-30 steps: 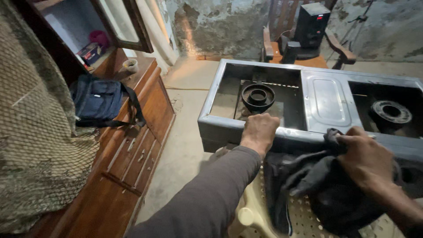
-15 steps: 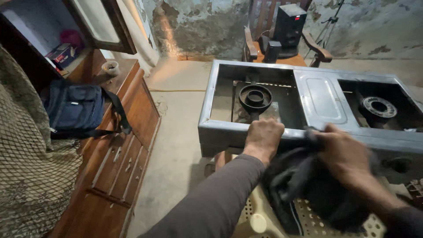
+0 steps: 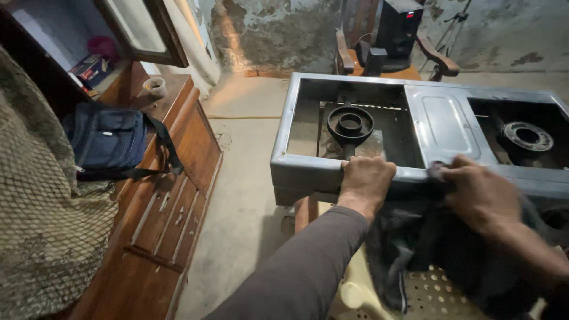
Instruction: The person wipes the surface of a two-burner gas stove with a dark cloth. They repeatedly rub the top and edges of the stove, moving the cloth back and forth across the metal surface.
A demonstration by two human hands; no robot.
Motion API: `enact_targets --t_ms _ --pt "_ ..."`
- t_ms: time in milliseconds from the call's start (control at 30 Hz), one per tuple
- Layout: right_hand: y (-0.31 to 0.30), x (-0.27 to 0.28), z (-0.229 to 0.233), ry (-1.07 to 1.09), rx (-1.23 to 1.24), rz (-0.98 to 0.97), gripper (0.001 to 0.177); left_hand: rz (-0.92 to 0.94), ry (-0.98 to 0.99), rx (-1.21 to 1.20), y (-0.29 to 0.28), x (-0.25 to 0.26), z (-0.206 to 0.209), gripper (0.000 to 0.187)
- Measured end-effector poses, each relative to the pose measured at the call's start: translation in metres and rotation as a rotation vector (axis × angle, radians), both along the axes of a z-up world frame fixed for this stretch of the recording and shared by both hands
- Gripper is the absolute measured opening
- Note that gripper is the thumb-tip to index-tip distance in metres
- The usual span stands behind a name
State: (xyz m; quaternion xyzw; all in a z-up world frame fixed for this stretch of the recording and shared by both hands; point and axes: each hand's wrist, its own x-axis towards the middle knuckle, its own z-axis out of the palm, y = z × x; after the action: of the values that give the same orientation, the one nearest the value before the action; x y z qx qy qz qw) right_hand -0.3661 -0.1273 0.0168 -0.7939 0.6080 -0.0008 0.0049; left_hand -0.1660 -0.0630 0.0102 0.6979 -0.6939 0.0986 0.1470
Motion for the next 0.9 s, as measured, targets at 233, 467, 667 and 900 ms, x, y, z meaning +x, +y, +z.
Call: enact_targets --t_ms 233,467,667,900 --pt "0.022 0.006 0.02 -0.225 -0.078 0.32 0.042 0.089 -0.027 -0.027 -0.011 -0.016 -0.013 0.013" --pt "-0.02 -0.083 0.023 -0.18 -0.066 0.31 0.039 0.131 -0.024 -0.104 -0.023 -0.025 -0.024 0.015" --pt "-0.039 -0.135 0.016 -0.16 -0.044 0.239 0.039 0.272 0.029 -0.122 -0.017 -0.034 -0.017 0.013" --pt "-0.033 -0.108 0.006 -0.233 -0.132 0.38 0.034 0.333 0.047 -0.135 -0.021 -0.048 -0.015 0.014"
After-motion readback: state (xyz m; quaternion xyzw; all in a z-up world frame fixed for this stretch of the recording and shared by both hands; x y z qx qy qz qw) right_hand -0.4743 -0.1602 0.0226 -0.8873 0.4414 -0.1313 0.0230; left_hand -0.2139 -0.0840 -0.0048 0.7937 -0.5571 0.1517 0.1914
